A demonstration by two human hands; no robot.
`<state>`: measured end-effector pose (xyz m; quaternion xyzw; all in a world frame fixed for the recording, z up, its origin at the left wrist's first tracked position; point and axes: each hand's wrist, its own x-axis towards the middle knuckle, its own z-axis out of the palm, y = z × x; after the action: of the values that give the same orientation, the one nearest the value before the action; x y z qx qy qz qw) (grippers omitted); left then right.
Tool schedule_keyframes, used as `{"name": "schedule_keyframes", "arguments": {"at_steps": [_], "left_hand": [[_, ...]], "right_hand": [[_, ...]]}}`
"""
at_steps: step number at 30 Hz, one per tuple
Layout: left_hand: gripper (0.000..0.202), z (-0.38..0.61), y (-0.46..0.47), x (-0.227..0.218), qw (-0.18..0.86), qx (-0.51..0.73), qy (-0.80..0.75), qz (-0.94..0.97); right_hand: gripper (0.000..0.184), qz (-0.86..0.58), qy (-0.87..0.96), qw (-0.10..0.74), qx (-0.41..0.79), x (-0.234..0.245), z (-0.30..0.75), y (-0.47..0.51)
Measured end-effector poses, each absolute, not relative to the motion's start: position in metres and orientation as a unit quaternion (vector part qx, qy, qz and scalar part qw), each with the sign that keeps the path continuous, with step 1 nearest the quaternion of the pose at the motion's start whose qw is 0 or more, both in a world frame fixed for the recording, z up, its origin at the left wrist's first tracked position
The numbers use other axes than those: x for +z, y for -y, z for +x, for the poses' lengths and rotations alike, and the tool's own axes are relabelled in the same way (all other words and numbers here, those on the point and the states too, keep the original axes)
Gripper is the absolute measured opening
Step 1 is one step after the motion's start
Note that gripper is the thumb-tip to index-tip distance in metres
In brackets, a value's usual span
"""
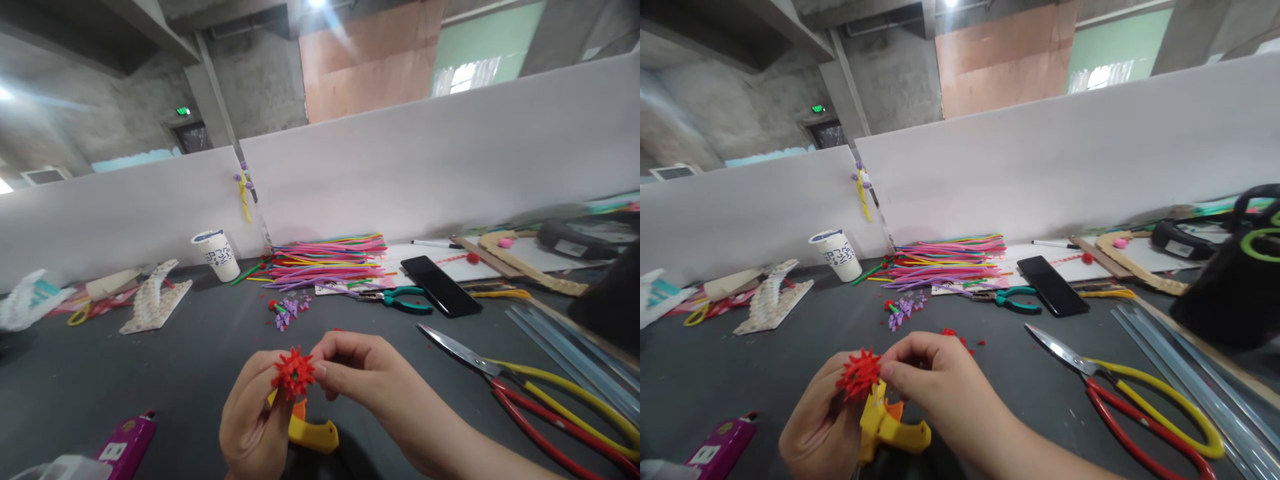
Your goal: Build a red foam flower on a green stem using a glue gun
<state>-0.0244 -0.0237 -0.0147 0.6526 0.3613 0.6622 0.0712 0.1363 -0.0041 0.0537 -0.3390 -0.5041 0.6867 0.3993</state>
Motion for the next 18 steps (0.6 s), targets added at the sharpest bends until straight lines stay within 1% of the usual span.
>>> {"name": "schedule_keyframes", "arguments": {"at_steps": [3, 8, 10, 18], "left_hand": [[0.017, -0.021, 0.025, -0.012, 0.092, 0.675, -0.369, 0.633], [0.009, -0.01, 0.025, -0.007, 0.194, 0.708, -0.432, 0.525], [0.01, -0.008, 0.024, -0.006, 0.222, 0.712, -0.442, 0.499], [0.012, -0.007, 0.027, -0.003, 0.225, 0.689, -0.439, 0.532]], "right_hand": [[0.014, -0.342, 0.508, 0.399, 0.682, 0.055, 0.137, 0.004], [0.009, -0.343, 0.511, 0.404, 0.676, 0.058, 0.137, 0.003], [0.008, -0.347, 0.513, 0.407, 0.671, 0.057, 0.136, 0.002], [0.014, -0.352, 0.508, 0.406, 0.673, 0.053, 0.135, 0.001]]}}
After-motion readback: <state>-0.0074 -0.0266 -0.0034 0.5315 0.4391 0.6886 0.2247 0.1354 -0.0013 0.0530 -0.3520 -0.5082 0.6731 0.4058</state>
